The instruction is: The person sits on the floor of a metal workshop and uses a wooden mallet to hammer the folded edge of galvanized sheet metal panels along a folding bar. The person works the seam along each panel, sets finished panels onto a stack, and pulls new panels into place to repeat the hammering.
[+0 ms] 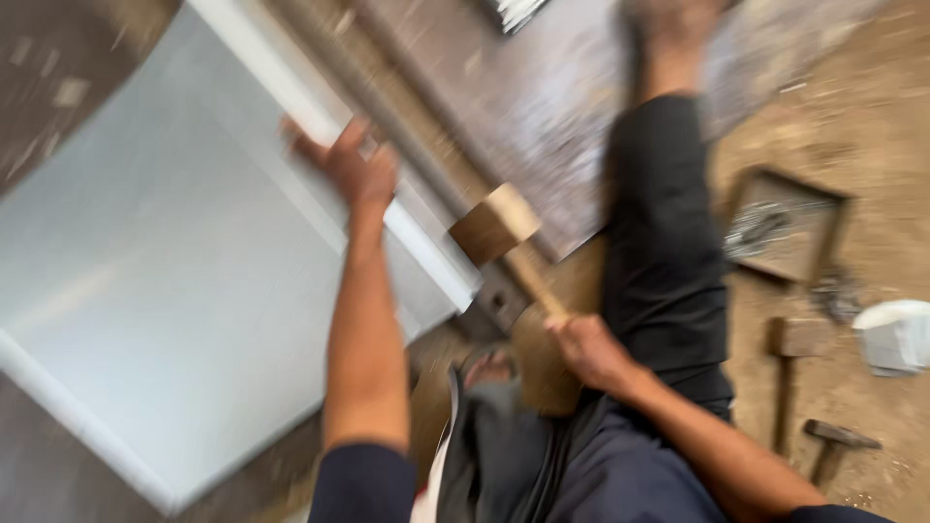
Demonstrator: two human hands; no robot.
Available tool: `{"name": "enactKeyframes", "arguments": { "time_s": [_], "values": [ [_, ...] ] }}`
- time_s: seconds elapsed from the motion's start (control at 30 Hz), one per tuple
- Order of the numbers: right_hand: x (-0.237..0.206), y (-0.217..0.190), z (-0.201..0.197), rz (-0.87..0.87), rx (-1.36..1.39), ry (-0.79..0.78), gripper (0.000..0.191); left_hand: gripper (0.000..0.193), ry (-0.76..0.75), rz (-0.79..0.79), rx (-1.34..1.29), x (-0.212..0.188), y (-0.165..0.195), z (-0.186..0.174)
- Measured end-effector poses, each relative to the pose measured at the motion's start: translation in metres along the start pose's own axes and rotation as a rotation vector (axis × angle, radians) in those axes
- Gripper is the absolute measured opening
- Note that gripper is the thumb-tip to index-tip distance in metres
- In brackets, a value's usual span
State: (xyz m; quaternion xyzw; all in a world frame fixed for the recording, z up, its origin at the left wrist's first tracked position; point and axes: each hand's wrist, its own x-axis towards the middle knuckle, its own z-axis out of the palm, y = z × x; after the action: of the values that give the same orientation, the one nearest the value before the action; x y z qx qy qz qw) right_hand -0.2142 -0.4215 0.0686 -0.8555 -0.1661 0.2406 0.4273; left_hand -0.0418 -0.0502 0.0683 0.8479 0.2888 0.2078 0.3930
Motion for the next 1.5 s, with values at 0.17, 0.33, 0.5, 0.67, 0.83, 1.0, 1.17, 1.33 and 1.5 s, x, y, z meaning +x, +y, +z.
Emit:
{"name": "enactKeyframes", "arguments": {
  "time_s": [0.17, 0.33, 0.5, 0.67, 0.83, 1.0, 1.17, 1.33, 1.5],
  "values": [
    [-0.010, -0.011, 0.011, 0.192, -0.019, -0.105, 0.053, 0.022, 0.020, 0.058, 0.241, 0.000, -0.026, -0.004],
    [0.002, -0.056, -0.005, 0.319, 0.036, -0.099, 0.054, 0.020, 0.054, 0.137, 0.221, 0.001, -0.017, -0.004],
    [-0.032, -0.104, -0.030, -0.010, 0.080, 0.122, 0.029, 0.022, -0.001, 0.097, 0.264, -0.003, -0.014, -0.007],
    [-0.050, -0.092, -0.027, -0.408, -0.023, 0.165, 0.028, 0.021, 0.043, 0.117, 0.234, 0.000, -0.016, -0.006],
    [-0.053, -0.076, -0.027, -0.035, -0.059, 0.106, 0.026, 0.021, 0.078, 0.151, 0.191, 0.001, -0.018, -0.006],
    [-0.051, -0.071, -0.023, -0.336, -0.029, 0.135, 0.026, 0.017, 0.072, 0.143, 0.202, -0.001, -0.019, -0.007],
    [-0.019, -0.050, -0.034, -0.056, 0.402, 0.025, 0.034, 0.022, 0.066, 0.125, 0.206, 0.004, -0.015, -0.008],
    [0.013, -0.056, -0.032, -0.093, 0.541, -0.150, 0.038, 0.021, 0.100, 0.161, 0.201, 0.001, -0.011, -0.012],
    [0.011, -0.059, -0.012, 0.223, 0.553, 0.046, 0.032, 0.019, 0.056, 0.100, 0.205, 0.003, -0.009, -0.013]
  ]
}}
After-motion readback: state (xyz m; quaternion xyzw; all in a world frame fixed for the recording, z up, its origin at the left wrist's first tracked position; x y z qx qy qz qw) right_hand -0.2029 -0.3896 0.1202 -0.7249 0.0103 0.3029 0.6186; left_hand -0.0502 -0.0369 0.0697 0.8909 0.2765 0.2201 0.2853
